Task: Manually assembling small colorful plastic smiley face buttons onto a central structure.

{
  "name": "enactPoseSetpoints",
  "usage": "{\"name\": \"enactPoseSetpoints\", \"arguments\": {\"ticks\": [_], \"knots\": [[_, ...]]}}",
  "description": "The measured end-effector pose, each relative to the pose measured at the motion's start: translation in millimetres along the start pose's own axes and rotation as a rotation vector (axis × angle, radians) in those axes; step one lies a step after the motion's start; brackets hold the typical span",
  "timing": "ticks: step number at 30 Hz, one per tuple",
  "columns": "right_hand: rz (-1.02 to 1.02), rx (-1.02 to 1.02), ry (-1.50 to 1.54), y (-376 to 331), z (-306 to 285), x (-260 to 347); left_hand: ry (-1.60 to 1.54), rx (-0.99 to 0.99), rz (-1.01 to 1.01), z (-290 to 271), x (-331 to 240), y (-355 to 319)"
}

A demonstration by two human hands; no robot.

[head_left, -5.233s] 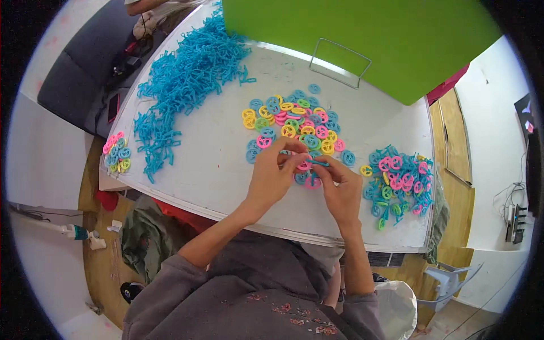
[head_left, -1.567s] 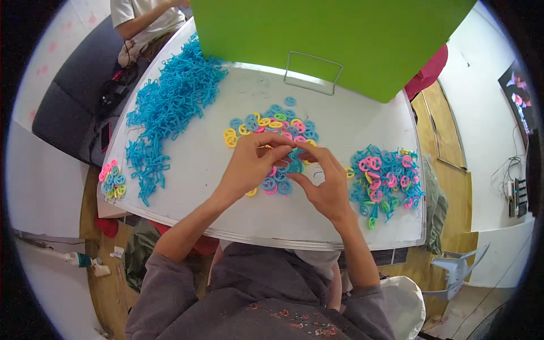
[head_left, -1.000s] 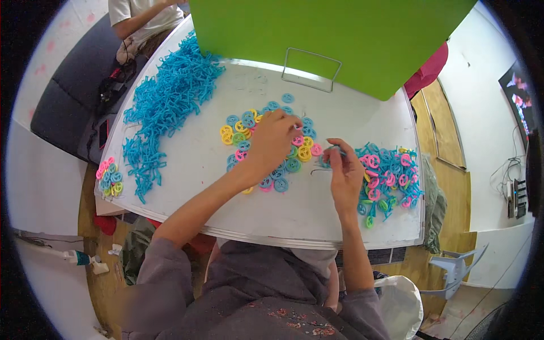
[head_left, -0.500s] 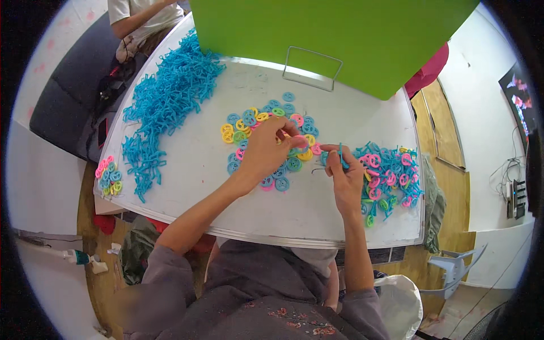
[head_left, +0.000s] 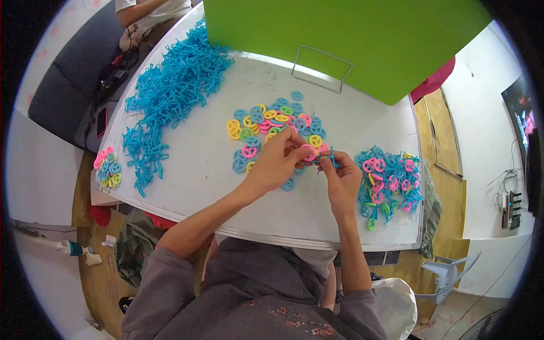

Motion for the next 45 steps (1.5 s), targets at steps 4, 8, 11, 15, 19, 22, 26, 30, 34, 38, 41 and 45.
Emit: {"name": "enactPoseSetpoints", "arguments": {"ticks": [4, 8, 11, 15, 19, 22, 26, 30, 34, 38, 41, 45], "knots": [[0.056, 0.040, -0.088, 0, 4, -11, 0.135, -0.054, 0.065, -4, 0, -1], [0.086, 0.017, 0.053, -1, 9, -3, 0.327, -0.104, 0.100, -1, -15, -8], [0.095, 0.003, 0.065, -1, 12, 0, 0.487, -0.149, 0.125, 0, -20, -12], [0.049, 0.035, -0.033, 0, 14, 0, 0.557, -0.175, 0.216, 3, -28, -18], [0.052, 0.066, -0.074, 0, 15, -5, 0.617, -0.152, 0.224, 5, -26, -18], [0.104, 0.063, -0.081, -1, 15, -7, 0.626, -0.166, 0.219, 6, -28, -19], [0.226, 0.088, 0.116, -6, 22, -18, 0.810, -0.243, 0.342, 10, -32, -27], [0.127, 0.108, -0.013, -2, 17, -15, 0.568, -0.160, 0.260, 0, -35, -16], [0.052, 0.148, 0.002, -6, 28, 8, 0.277, -0.155, 0.188, -16, -22, -14], [-0.080, 0.096, -0.304, -8, 22, 15, 0.222, -0.126, 0.136, -15, -16, -20], [-0.077, 0.080, -0.324, -9, 21, 15, 0.158, -0.180, 0.166, -18, -15, -25], [-0.057, 0.030, -0.266, -10, 20, 11, 0.086, -0.182, 0.140, -17, -13, -27]]}}
Point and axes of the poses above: each hand's wrist, its own y-axis towards the middle knuckle, its own z-axis out of the palm, x = y × z, the point moved 10 cm from there along y, towards the middle knuckle, and after that the axes turned 4 degrees about x, right-handed, at the moved point
